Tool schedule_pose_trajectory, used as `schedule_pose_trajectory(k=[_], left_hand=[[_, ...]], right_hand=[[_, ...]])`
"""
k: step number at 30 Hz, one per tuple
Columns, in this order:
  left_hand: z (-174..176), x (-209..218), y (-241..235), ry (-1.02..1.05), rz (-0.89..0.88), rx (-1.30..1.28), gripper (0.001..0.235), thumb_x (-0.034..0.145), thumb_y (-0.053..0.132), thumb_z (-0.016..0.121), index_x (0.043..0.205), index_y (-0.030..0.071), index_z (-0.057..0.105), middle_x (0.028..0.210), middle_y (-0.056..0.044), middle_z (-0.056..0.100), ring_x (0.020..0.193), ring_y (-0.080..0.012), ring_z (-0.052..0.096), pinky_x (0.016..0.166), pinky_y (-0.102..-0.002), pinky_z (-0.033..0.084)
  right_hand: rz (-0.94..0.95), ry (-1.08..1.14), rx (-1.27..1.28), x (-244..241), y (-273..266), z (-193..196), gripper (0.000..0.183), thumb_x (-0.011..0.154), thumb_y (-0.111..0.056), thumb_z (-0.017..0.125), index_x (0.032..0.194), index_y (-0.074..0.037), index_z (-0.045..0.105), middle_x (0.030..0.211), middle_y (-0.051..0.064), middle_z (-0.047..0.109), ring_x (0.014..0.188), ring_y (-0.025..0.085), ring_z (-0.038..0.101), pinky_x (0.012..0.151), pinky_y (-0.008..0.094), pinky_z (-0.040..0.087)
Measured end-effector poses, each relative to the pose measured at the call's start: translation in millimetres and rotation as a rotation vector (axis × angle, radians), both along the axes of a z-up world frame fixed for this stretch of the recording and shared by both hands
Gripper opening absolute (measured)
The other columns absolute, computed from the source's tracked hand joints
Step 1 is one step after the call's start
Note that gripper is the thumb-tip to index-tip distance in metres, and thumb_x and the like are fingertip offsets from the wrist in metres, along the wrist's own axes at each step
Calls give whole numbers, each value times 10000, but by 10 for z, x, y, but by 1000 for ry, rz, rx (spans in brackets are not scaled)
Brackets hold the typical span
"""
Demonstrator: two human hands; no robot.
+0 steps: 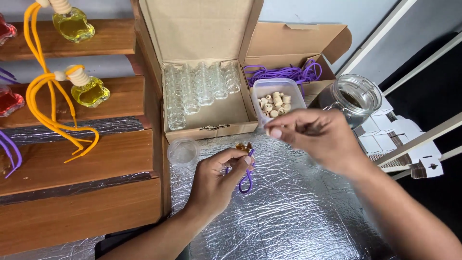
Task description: Assembling a decorative perfume bottle by threading a purple cord through a wooden bead and securing it to the bottle neck.
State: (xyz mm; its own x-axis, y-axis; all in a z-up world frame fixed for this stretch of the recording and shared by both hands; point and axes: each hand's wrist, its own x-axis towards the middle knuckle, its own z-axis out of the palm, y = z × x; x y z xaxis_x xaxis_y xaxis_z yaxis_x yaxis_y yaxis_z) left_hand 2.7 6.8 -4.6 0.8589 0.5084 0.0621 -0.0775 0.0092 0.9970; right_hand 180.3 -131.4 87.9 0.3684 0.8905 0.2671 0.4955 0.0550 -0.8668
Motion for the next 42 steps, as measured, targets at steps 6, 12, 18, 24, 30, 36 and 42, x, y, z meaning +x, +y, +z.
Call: schedule_pose_trajectory(k=[6, 12, 18, 24, 30, 36, 42], left_hand=[[58, 16, 1, -39, 42, 15, 279, 926, 303, 666, 980, 60, 791, 883, -73, 820, 845, -167, 766, 730, -266, 599], [93, 20, 0, -34, 147, 16, 248, 939, 255, 656, 966, 45, 785, 823, -86, 821, 812, -157, 763, 702, -262, 577], [83, 7, -8, -138, 63, 79, 264, 960, 234, 637, 1018, 14, 769, 893, -108, 819, 826, -176, 769, 727, -269, 615], [136, 3, -5, -102, 29, 116, 246, 970, 243, 627, 946, 41, 765, 808, -45, 770, 755, -134, 699, 664, -267, 563], [153, -1, -16, -114, 46, 202, 251, 974, 262, 624, 939, 48, 750, 810, -25, 754, 750, -114, 681, 679, -259, 543], [199, 3, -14, -246, 42, 360, 232, 994, 211, 586, 989, 28, 728, 1059, -135, 762, 1025, -230, 741, 927, -338, 598], [123, -13, -6, -171, -12, 292, 225, 1004, 237, 590, 946, 51, 703, 893, -58, 715, 929, -192, 714, 834, -317, 541]], right_hand=[[21, 864, 25, -210, -161, -554, 193, 946, -68, 718, 1083, 55, 776, 543, 27, 514, 483, 98, 374, 480, 262, 322], [-7, 1292, 7, -228, -207, -848, 249, 962, -57, 667, 1166, 83, 697, 552, -9, 397, 482, 94, 349, 484, 240, 350], [13, 1474, -94, -210, -286, -1050, 252, 958, -39, 662, 1188, 58, 695, 532, 21, 428, 464, 94, 378, 484, 236, 368], [16, 1488, -121, -120, -290, -1109, 250, 964, -37, 651, 1186, 74, 676, 529, 24, 431, 463, 111, 387, 487, 260, 391], [29, 1493, -132, -107, -263, -1100, 233, 958, -48, 663, 1159, 70, 676, 535, 13, 414, 479, 107, 384, 500, 258, 396], [24, 1518, -110, -94, -251, -1135, 235, 963, -33, 645, 1164, 86, 672, 540, 16, 400, 474, 106, 370, 490, 257, 366], [-54, 1408, -16, -135, -224, -1107, 228, 963, 4, 641, 1160, 95, 712, 561, 37, 434, 484, 109, 392, 475, 254, 389]])
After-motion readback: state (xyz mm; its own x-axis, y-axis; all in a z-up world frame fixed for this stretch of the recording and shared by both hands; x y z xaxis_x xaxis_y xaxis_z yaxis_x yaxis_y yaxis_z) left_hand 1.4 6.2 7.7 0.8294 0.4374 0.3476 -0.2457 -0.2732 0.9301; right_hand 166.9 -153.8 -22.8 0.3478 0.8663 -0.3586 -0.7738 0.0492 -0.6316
